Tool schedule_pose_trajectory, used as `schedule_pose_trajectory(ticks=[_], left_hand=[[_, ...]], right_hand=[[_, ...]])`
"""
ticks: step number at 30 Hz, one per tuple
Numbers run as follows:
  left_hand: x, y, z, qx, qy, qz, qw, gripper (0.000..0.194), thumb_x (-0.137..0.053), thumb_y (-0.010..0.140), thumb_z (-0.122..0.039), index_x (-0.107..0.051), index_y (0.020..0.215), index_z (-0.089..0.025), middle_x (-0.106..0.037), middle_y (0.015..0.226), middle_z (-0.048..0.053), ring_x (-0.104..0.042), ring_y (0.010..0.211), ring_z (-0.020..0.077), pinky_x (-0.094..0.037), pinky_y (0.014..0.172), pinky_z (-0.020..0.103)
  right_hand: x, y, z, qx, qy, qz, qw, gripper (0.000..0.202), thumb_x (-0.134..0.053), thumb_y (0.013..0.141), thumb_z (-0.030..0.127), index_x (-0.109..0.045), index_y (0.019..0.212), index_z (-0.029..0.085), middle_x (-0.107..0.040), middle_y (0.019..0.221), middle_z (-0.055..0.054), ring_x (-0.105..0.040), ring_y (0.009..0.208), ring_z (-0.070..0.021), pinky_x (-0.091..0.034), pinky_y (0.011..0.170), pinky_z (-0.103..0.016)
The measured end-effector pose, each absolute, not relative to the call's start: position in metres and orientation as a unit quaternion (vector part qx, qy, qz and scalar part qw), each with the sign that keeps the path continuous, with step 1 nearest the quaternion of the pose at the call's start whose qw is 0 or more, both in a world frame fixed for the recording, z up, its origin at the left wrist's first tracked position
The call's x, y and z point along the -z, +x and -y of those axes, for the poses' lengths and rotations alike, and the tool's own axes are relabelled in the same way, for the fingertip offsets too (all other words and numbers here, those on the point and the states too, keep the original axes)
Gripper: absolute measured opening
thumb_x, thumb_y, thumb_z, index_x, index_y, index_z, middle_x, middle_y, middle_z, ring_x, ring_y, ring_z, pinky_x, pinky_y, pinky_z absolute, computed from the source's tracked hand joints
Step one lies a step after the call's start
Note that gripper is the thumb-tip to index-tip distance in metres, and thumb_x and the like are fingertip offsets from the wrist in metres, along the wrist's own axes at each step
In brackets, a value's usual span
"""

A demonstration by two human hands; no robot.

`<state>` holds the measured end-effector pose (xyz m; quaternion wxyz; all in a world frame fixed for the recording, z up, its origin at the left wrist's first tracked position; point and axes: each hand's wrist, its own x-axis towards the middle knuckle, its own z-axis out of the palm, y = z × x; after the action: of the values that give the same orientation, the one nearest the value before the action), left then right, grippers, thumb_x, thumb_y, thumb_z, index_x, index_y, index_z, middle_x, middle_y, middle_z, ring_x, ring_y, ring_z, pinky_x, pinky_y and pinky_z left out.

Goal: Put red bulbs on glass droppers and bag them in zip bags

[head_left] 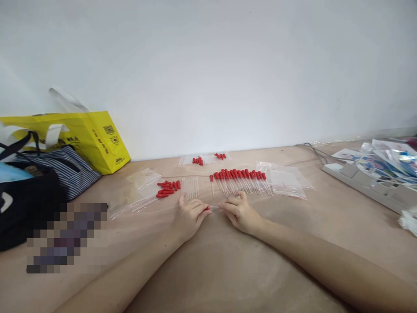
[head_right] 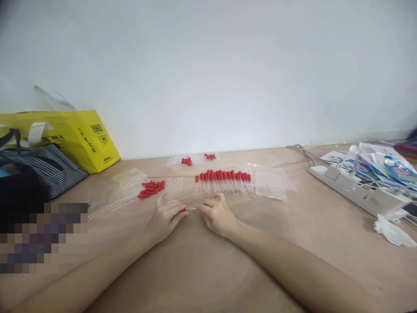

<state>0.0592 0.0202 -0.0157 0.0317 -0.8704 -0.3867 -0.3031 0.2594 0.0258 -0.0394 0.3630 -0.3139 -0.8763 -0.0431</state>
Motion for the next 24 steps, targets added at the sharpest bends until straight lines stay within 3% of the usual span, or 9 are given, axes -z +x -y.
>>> schedule_pose_trajectory(ticks=[15,24], left_hand=[[0.021,0.061,-0.020,0.278,-0.896,0.333,0.093,0.017,-0.042,0.085,-0.021,-0.056,0.077,-0.017,-0.063,0.071,-0.001,-0.057,0.076,0.0139,-0.012,0.097,0.044],[0.017,0.062,-0.017,0.281,-0.886,0.350,0.116,0.021,-0.041,0.085,-0.023,-0.056,0.072,-0.018,-0.063,0.068,-0.001,-0.057,0.073,0.0143,-0.009,0.099,0.049]], right_hand=[[0.032,0.260,-0.024,0.104,-0.296,0.900,0.302,0.024,-0.036,0.079,0.006,-0.058,0.076,0.015,-0.055,0.063,0.000,-0.040,0.057,-0.0088,-0.018,0.078,-0.031],[0.031,0.251,-0.024,0.144,-0.294,0.894,0.305,0.023,-0.036,0.076,0.005,-0.056,0.071,0.013,-0.052,0.058,0.000,-0.038,0.056,-0.0096,-0.019,0.074,-0.031]])
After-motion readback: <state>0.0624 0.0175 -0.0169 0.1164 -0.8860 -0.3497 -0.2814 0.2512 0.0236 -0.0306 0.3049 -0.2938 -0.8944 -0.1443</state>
